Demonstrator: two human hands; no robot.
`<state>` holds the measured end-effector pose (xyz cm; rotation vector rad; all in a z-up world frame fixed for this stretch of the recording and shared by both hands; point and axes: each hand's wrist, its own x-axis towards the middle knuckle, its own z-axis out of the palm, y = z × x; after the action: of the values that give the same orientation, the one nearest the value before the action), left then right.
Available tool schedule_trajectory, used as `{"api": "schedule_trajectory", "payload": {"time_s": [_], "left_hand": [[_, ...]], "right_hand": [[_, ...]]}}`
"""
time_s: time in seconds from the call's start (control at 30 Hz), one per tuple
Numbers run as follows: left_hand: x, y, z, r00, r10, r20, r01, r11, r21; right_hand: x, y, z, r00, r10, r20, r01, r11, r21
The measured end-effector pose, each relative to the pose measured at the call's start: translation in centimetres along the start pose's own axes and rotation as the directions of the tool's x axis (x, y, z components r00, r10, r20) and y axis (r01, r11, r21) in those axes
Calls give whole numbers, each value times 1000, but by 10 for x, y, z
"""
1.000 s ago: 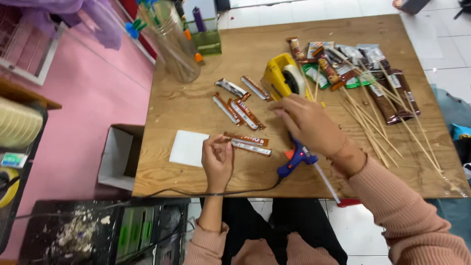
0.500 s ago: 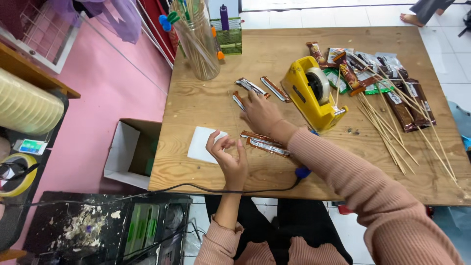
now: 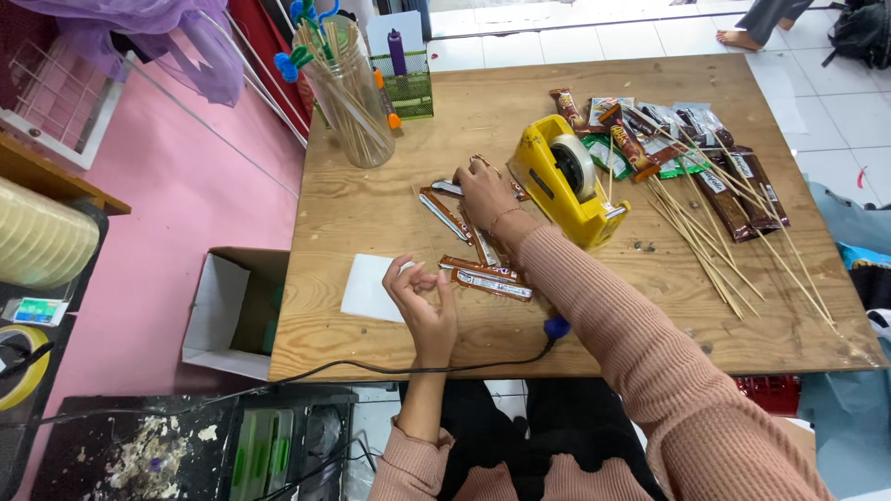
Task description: The person uses a hot glue gun to attach wooden skewers to individually wrapped chocolate bars. They repeatedly pick up a chocolate bar, apply glue, insert a skewer, and place the finished unit on the table.
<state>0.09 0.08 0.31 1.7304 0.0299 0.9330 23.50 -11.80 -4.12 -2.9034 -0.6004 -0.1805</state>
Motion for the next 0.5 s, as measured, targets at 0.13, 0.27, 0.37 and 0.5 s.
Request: {"api": "schedule_trajectory", "payload": {"time_s": [0.13,0.27,0.37,0.5], "left_hand": [[-1,0,-2,999,-36,33,36,999,-12],[4,16,-1,979,-144,144,168,971,-172],[-1,11,0,954,-215,207,272,913,-303],[-7,-2,2,936,-227,269,315,880,-355]], "right_hand": [[-26,-16,-59,997,62,-36,-55,983,174],[-87,-51,-145,985,-123,-120,171,771,613],[-133,-73,-174,944,-325,-60,279,687,671],[-166,-66,-159,910,-412,-53,343,672,656]]}}
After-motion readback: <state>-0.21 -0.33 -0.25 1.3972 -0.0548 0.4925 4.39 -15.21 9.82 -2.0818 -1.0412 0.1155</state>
